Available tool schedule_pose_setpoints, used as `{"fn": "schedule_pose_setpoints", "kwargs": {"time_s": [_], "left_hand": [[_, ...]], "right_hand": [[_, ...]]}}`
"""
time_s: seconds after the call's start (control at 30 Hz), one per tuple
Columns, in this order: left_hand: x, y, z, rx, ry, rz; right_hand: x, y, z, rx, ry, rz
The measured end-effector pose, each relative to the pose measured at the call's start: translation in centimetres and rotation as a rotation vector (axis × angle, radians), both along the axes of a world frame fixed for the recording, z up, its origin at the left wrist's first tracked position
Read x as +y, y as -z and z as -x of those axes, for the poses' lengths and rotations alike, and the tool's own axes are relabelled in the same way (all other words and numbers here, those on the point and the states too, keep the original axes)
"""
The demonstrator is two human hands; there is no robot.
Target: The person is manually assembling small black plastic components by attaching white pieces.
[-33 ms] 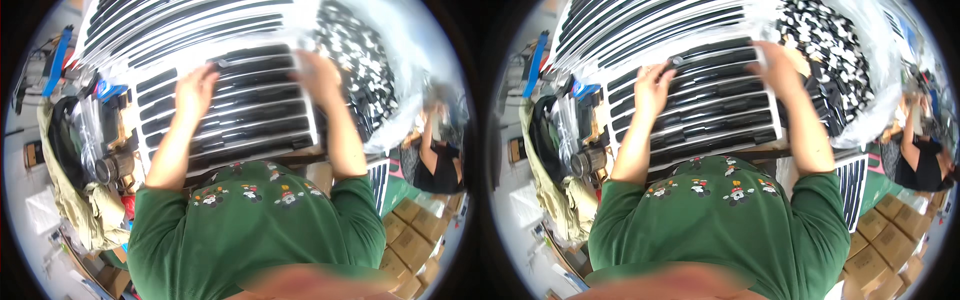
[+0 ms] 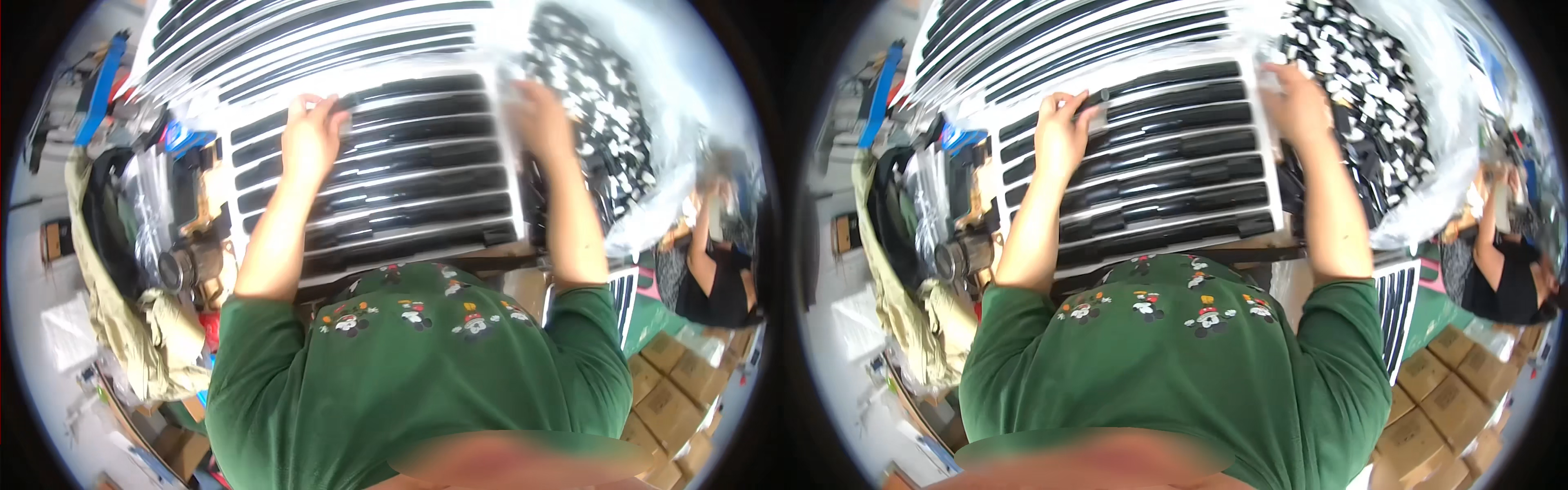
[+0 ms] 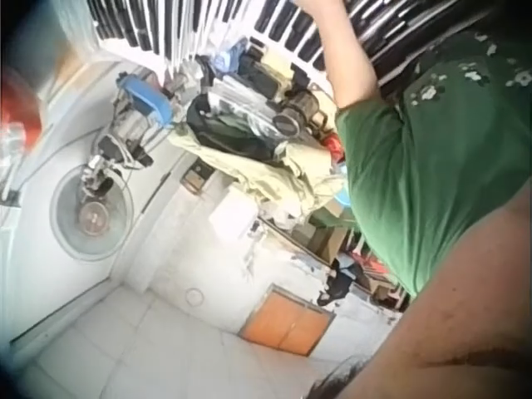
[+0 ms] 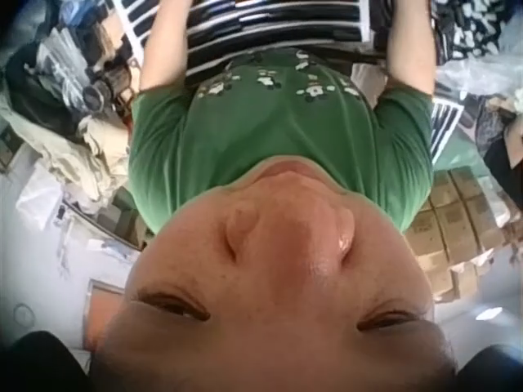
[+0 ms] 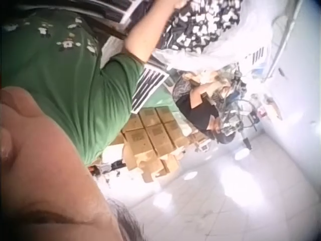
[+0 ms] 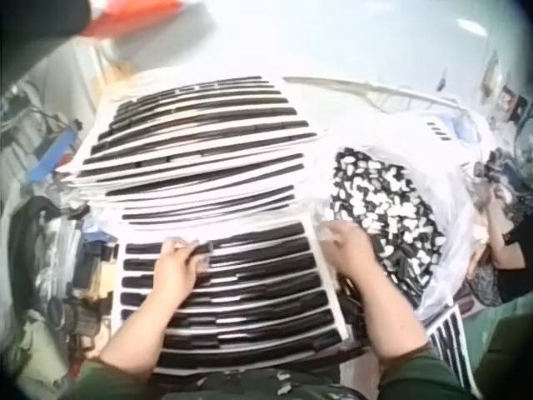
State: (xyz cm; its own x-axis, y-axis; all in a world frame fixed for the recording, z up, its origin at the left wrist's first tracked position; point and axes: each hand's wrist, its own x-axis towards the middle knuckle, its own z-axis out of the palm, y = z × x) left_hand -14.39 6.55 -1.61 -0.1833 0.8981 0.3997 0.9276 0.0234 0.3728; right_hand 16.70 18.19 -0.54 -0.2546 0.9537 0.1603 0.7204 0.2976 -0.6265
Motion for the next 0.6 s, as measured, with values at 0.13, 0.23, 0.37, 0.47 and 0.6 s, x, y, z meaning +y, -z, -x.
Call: {"fn": "schedule_pose_setpoints", "kwargs": {"time_s": [0.13,0.23,0.37,0.47,0.6], "left_hand": [[2.3,3.7,3.4,0.137,0.0,0.173],[2.1,3.8,2.0,0.051,0.023,0.144],[1.7,3.6,4.6,0.042,-0.019,0.06],[0.9,2.7,8.8,0.219,-0.127,0.319],[2.3,1.4,11.6,0.236,0.056,0.437]], "right_hand": [[7.1,4.5,-4.5,-0.333,-0.039,-0.16],[8.7,5.4,-4.1,-0.37,-0.049,-0.094],[8.1,4.1,-4.0,-0.409,-0.028,-0.079],[7.7,2.8,-4.7,-0.296,0.054,-0.076],[6.9,3.0,-6.0,0.032,0.086,-0.051]]}}
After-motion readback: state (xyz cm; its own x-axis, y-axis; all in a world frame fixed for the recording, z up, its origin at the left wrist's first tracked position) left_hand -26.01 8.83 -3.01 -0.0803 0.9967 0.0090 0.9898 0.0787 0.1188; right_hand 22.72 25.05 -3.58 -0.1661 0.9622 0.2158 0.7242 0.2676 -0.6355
